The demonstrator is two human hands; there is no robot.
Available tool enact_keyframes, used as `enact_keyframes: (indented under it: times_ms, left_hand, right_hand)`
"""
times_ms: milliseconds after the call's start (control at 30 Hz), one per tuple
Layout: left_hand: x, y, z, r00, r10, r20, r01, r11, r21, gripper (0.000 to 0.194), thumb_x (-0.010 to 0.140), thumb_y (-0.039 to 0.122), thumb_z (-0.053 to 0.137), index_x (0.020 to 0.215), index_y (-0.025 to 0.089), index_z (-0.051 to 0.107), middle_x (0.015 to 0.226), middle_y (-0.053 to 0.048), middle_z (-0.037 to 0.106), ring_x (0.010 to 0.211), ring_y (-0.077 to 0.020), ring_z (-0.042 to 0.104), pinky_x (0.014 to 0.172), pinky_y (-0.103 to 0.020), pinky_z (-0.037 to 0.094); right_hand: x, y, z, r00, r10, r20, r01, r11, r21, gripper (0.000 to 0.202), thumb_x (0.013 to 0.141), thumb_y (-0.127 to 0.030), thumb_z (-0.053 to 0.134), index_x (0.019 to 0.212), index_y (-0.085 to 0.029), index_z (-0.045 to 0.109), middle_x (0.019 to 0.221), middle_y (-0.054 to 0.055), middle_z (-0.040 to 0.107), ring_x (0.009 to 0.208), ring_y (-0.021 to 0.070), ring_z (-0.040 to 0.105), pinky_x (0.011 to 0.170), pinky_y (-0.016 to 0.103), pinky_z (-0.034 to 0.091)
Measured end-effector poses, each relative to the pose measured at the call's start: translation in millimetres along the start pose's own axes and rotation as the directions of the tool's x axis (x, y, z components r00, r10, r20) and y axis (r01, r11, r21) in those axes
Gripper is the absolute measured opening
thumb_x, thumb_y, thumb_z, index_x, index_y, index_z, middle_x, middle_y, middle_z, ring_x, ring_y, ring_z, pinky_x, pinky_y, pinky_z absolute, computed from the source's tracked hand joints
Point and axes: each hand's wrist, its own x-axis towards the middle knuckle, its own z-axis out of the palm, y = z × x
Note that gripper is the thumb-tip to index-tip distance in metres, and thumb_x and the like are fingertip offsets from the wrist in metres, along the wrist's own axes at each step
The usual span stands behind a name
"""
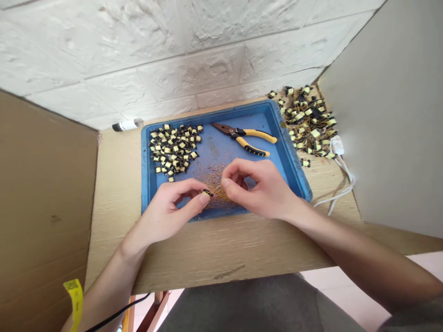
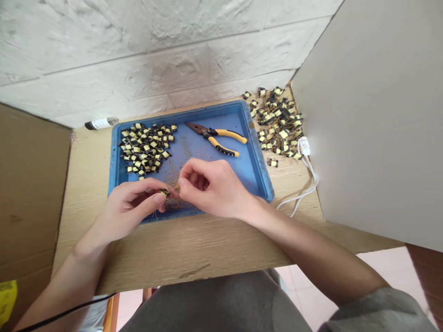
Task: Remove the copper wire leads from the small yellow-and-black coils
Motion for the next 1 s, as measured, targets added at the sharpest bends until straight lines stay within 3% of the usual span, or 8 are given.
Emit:
enact_keyframes:
  times_ms: [133, 233, 400, 533, 1000]
  left_hand:
    - [0.5, -1.5, 0.2, 0.999, -0.014, -0.031, 0.013, 1.000, -0.012, 0.017, 0.088, 0.033, 0.063, 0.082, 0.018, 0.072, 0.065, 0.002, 0.069, 0.058, -0.0120, 0.061, 0.055, -0.021, 0.049]
    - [0.4, -3.1, 0.9, 0.999, -0.013, -0.032, 0.013, 1.000, -0.003, 0.018, 0.089, 0.033, 0.064, 0.083, 0.019, 0.072, 0.066, 0.002, 0.070, 0.060, -0.0122, 0.063, 0.057, -0.021, 0.050]
    - [0.8, -4.5, 1.2, 0.999, 0.011, -0.051, -0.008, 0.998, 0.065, 0.019, 0.091, 0.032, 0.062, 0.081, 0.019, 0.072, 0.065, 0.003, 0.069, 0.058, -0.0109, 0.061, 0.055, -0.019, 0.048]
    - [1.6, -4.5, 1.2, 0.997, 0.027, -0.067, -0.019, 0.994, 0.109, 0.020, 0.091, 0.033, 0.063, 0.081, 0.019, 0.072, 0.066, 0.002, 0.071, 0.059, -0.0118, 0.063, 0.056, -0.020, 0.050]
    - [-1.3, -5.4, 3.9, 0.998, -0.028, -0.054, 0.034, 0.993, 0.117, 0.022, 0.090, 0.037, 0.064, 0.085, 0.018, 0.073, 0.069, -0.001, 0.072, 0.060, -0.0125, 0.063, 0.044, -0.016, 0.042]
  right_hand:
    - [0.0, -0.2, -0.2, 0.989, -0.121, -0.080, 0.118, 0.992, -0.042, 0.009, 0.087, -0.019, 0.063, 0.095, -0.016, 0.064, 0.072, -0.002, 0.067, 0.058, 0.0085, 0.059, 0.054, 0.020, 0.047]
    - [-0.5, -0.3, 0.3, 0.946, -0.291, -0.143, 0.263, 0.947, -0.187, 0.009, 0.087, -0.020, 0.067, 0.094, -0.018, 0.063, 0.078, 0.000, 0.066, 0.068, 0.0108, 0.060, 0.060, 0.022, 0.049]
    - [-2.3, 2.3, 3.8, 0.891, -0.448, -0.075, 0.395, 0.846, -0.360, 0.006, 0.092, -0.020, 0.065, 0.088, -0.019, 0.062, 0.077, 0.001, 0.067, 0.069, 0.0111, 0.059, 0.060, 0.023, 0.048]
    - [-3.2, 5.5, 6.4, 0.893, -0.449, -0.025, 0.396, 0.811, -0.430, 0.010, 0.094, -0.018, 0.060, 0.086, -0.018, 0.064, 0.076, 0.000, 0.068, 0.063, 0.0095, 0.056, 0.056, 0.022, 0.044]
    - [-4.8, 7.1, 6.9, 0.914, -0.405, -0.034, 0.355, 0.836, -0.419, 0.011, 0.092, -0.018, 0.062, 0.082, -0.016, 0.067, 0.070, -0.003, 0.065, 0.055, 0.0070, 0.052, 0.051, 0.021, 0.038]
